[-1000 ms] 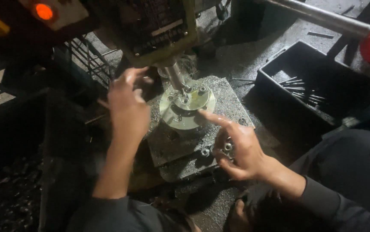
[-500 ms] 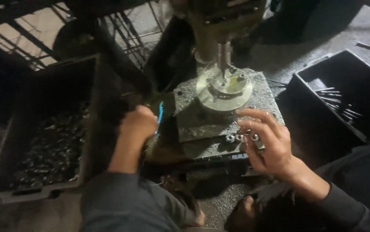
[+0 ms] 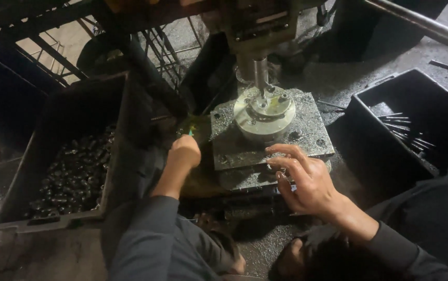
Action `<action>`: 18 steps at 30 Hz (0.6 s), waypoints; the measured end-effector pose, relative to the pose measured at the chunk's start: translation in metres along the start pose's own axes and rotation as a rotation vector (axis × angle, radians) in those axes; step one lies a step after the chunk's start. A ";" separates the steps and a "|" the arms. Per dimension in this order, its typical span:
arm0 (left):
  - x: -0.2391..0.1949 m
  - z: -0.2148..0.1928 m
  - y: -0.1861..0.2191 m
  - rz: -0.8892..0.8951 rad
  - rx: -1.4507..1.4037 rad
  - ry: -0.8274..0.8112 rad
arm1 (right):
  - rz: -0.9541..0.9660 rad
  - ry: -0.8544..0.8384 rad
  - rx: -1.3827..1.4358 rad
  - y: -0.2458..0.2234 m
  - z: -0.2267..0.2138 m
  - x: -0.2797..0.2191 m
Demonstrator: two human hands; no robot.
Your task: Operating a drill press to process metal components, including loading parts into a fixture and applying lubricant with a brush.
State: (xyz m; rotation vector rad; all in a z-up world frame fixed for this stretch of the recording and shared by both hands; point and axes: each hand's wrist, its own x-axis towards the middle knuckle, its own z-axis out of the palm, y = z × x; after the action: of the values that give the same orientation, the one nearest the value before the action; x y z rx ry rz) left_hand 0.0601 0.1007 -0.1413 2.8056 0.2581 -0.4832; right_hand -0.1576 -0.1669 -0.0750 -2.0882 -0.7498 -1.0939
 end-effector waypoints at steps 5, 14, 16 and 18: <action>-0.065 -0.044 0.007 0.097 0.097 0.082 | 0.042 -0.007 0.014 0.003 -0.001 -0.004; -0.154 -0.097 0.041 0.046 0.011 0.184 | 0.081 -0.061 0.006 0.001 -0.001 -0.004; -0.158 -0.098 0.042 0.050 0.030 0.229 | 0.078 -0.067 -0.007 0.002 0.000 -0.005; -0.166 -0.098 0.044 0.068 0.101 0.304 | 0.076 -0.063 -0.007 0.003 0.002 -0.006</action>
State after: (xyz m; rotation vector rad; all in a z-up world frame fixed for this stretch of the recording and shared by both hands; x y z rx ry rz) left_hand -0.0547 0.0677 0.0168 2.9688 0.2036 -0.0538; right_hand -0.1576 -0.1681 -0.0816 -2.1473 -0.6914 -0.9952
